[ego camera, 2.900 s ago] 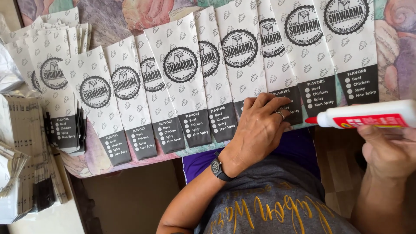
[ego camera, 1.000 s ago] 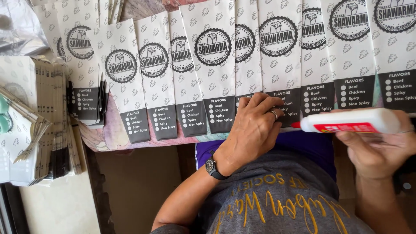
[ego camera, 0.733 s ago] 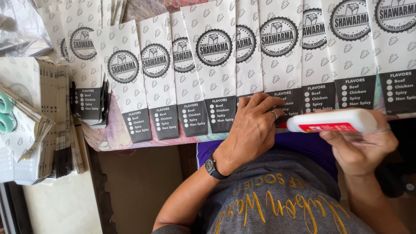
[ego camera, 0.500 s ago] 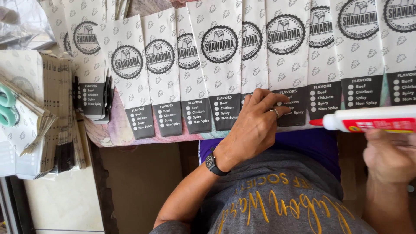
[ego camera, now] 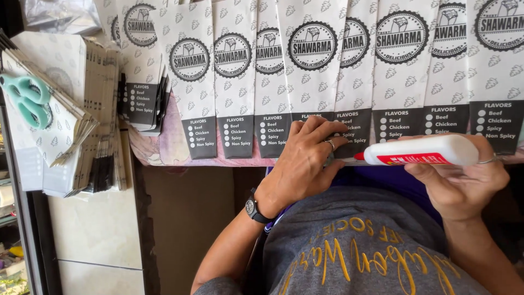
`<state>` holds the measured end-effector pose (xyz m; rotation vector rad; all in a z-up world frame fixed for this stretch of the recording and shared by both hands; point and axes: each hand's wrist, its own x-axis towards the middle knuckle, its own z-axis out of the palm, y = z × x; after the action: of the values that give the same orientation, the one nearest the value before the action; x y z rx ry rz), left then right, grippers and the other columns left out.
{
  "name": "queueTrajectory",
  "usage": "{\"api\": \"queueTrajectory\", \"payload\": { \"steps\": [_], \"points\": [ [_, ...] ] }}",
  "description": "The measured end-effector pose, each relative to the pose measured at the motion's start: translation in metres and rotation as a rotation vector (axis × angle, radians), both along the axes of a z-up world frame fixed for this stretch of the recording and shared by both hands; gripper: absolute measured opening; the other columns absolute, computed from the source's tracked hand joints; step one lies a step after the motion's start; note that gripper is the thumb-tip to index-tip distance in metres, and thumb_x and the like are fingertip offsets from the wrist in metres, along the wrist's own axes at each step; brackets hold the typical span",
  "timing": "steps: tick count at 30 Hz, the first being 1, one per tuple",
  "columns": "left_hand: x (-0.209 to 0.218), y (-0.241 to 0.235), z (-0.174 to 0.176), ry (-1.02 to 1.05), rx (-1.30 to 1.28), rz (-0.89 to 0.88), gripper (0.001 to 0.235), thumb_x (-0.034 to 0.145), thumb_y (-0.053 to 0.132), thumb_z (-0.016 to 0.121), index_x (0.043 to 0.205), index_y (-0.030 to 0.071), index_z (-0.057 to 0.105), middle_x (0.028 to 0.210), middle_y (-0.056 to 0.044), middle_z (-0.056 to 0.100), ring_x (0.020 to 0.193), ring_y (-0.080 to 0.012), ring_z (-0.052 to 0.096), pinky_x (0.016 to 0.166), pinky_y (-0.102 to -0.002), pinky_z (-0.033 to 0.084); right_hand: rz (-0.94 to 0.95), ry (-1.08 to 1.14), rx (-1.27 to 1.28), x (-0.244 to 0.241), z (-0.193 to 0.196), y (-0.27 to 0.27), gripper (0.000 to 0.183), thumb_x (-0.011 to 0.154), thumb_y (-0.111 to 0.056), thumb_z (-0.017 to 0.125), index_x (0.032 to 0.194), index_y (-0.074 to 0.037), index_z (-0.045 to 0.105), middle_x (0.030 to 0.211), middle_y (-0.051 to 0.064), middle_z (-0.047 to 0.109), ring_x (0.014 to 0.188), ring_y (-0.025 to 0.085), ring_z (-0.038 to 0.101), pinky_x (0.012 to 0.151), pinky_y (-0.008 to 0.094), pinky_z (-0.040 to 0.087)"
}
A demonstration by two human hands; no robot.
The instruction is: The person applies glue from a bottle onto the edges of paper shawarma packaging sleeves arranged in a row, then presses and folds the glued edges to seal them, handling the sleeves one by one.
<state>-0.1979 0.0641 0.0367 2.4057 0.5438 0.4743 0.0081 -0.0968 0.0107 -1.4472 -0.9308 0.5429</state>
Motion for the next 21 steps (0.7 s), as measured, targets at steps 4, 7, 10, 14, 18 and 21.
{"api": "queueTrajectory", "payload": {
  "steps": [4,7,10,14,18,21],
  "points": [
    [0.0,0.0,-0.001,-0.006,-0.008,0.001,0.034,0.08,0.015,0.08,0.112,0.005,0.07,0.131,-0.005,0.063,0.115,-0.03,0.053,0.085,-0.044,0.037,0.062,0.038,0.026,-0.018,0.004,0.019,0.046,0.081,0.004,0.076,0.115,0.012,0.047,0.103,0.036,0.064,0.101,0.05,0.073,0.095,0.056,0.066],
    [0.001,-0.002,-0.005,-0.034,0.017,0.029,0.027,0.088,0.021,0.077,0.111,0.009,0.071,0.129,-0.004,0.065,0.114,-0.0296,0.055,0.084,-0.043,0.037,0.114,0.038,0.053,-0.024,0.014,0.026,0.045,0.082,0.004,0.074,0.116,0.009,0.044,0.102,0.036,0.064,0.099,0.049,0.073,0.094,0.058,0.067],
    [0.002,-0.003,-0.005,-0.056,0.001,0.067,0.02,0.091,0.019,0.075,0.107,0.008,0.072,0.128,-0.003,0.066,0.113,-0.0277,0.056,0.086,-0.043,0.037,0.002,0.011,0.016,0.0,-0.007,0.005,0.041,0.085,0.008,0.077,0.115,0.009,0.05,0.106,0.032,0.064,0.106,0.049,0.073,0.095,0.057,0.068],
    [0.006,-0.008,-0.013,-0.09,-0.022,0.111,0.016,0.091,0.013,0.074,0.106,0.008,0.071,0.127,-0.003,0.066,0.111,-0.0271,0.056,0.087,-0.043,0.036,-0.111,0.044,0.035,0.032,-0.038,-0.024,0.051,0.09,0.003,0.08,0.129,-0.001,0.047,0.108,0.022,0.062,0.102,0.037,0.07,0.102,0.058,0.07],
    [0.009,-0.012,-0.014,-0.08,-0.016,0.149,0.016,0.089,0.011,0.074,0.104,0.006,0.072,0.125,-0.002,0.067,0.11,-0.0265,0.056,0.084,-0.044,0.036,-0.027,0.063,0.116,0.02,-0.026,-0.016,0.053,0.091,0.007,0.069,0.132,-0.002,0.038,0.114,0.03,0.056,0.11,0.053,0.068,0.108,0.069,0.067],
    [0.01,-0.013,-0.014,-0.095,0.005,0.166,0.013,0.09,0.007,0.07,0.103,0.005,0.072,0.124,-0.003,0.068,0.109,-0.0264,0.057,0.083,-0.044,0.036,-0.049,0.012,0.061,0.009,-0.029,-0.009,0.048,0.086,0.006,0.076,0.121,0.004,0.044,0.106,0.031,0.061,0.1,0.045,0.069,0.094,0.057,0.066]
  ]
}}
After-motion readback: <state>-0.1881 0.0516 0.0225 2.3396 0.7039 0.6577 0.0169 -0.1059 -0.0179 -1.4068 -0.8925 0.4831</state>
